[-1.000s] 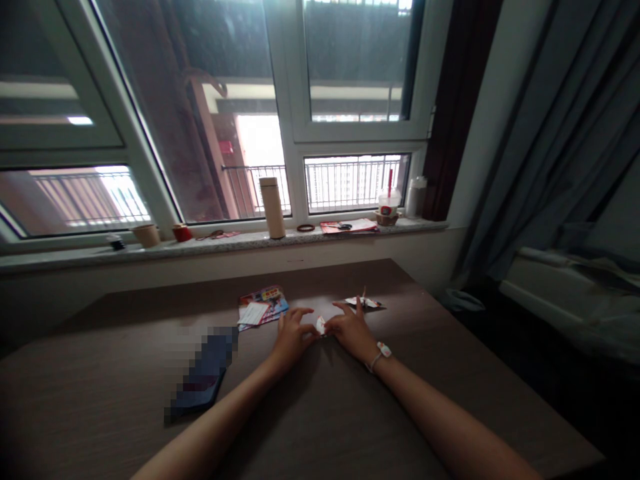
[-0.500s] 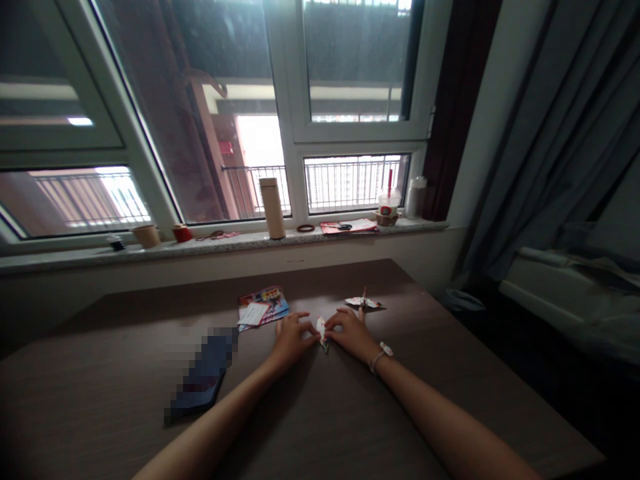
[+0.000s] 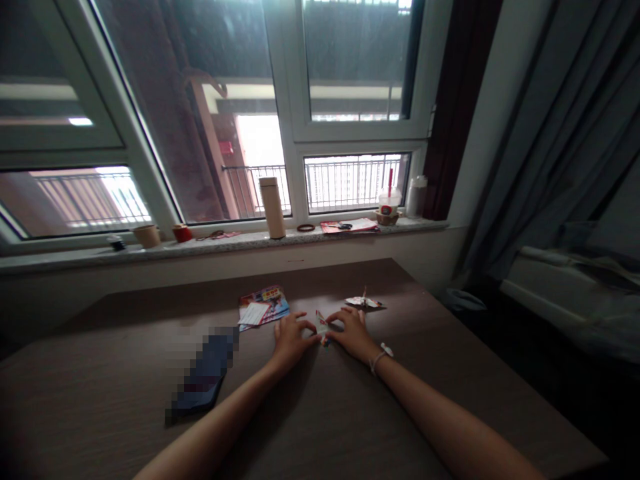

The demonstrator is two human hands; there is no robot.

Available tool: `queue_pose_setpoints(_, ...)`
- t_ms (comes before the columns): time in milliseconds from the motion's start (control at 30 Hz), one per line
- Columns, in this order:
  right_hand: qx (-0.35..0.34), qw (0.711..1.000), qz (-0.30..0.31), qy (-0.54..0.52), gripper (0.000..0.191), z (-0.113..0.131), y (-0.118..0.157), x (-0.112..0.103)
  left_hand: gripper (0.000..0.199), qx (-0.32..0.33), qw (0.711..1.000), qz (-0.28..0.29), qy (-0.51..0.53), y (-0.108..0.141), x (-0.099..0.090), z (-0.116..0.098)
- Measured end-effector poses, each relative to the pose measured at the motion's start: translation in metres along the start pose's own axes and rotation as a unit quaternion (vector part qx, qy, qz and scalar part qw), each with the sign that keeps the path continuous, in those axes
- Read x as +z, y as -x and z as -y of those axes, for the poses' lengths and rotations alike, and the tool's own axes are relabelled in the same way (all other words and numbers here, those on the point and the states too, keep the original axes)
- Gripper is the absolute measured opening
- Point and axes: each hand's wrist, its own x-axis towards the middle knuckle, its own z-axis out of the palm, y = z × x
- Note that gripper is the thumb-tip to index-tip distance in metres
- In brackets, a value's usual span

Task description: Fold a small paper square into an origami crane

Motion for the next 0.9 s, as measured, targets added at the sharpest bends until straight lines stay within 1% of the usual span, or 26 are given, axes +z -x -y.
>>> queue_pose_setpoints(167,-0.033,0.997,0.013,-0.075,0.021,0.0023,-0.0023,-0.0005,0.005,0.003,1.0,-0.012,0.022,-0.0015,0.0017,0.0009)
queue_pose_setpoints(267,-0.032,0.993,0.009,-0.112,0.025,-0.0001,-0.0044,0.0001,0.004,0.001,0.999,-0.016,0.039,-0.0031,0.0011,0.0)
queue_pose_setpoints(333,-0.027,0.994,0.005,-0.105,0.026,-0.0017,-0.0051,0.0004,0.005,-0.001,0.998,-0.019,0.051,-0.0044,0.0002,-0.0008)
queue_pose_setpoints(433,-0.032,0.996,0.0,-0.079,0.016,-0.0033,-0.0055,0.0008,0.005,0.001,0.997,-0.031,0.066,-0.0055,-0.0007,-0.0015)
queue_pose_setpoints(500,-0.048,0.996,-0.009,-0.077,0.014,-0.0037,-0.0058,0.0012,0.005,0.005,0.996,-0.042,0.073,-0.0055,-0.0004,-0.0017)
queue_pose_setpoints(633,-0.063,0.994,-0.037,-0.082,0.017,-0.0024,-0.0063,0.0015,0.006,0.002,0.994,-0.064,0.087,-0.005,0.0022,-0.0025)
queue_pose_setpoints(767,-0.058,0.994,-0.038,-0.084,0.017,0.0007,-0.0055,0.0016,0.008,-0.01,0.993,-0.071,0.094,-0.005,0.0037,-0.004)
queue_pose_setpoints(900,-0.058,0.993,-0.039,-0.093,0.016,0.001,-0.0047,0.0032,0.006,-0.012,0.992,-0.073,0.102,-0.0044,0.0026,-0.0053)
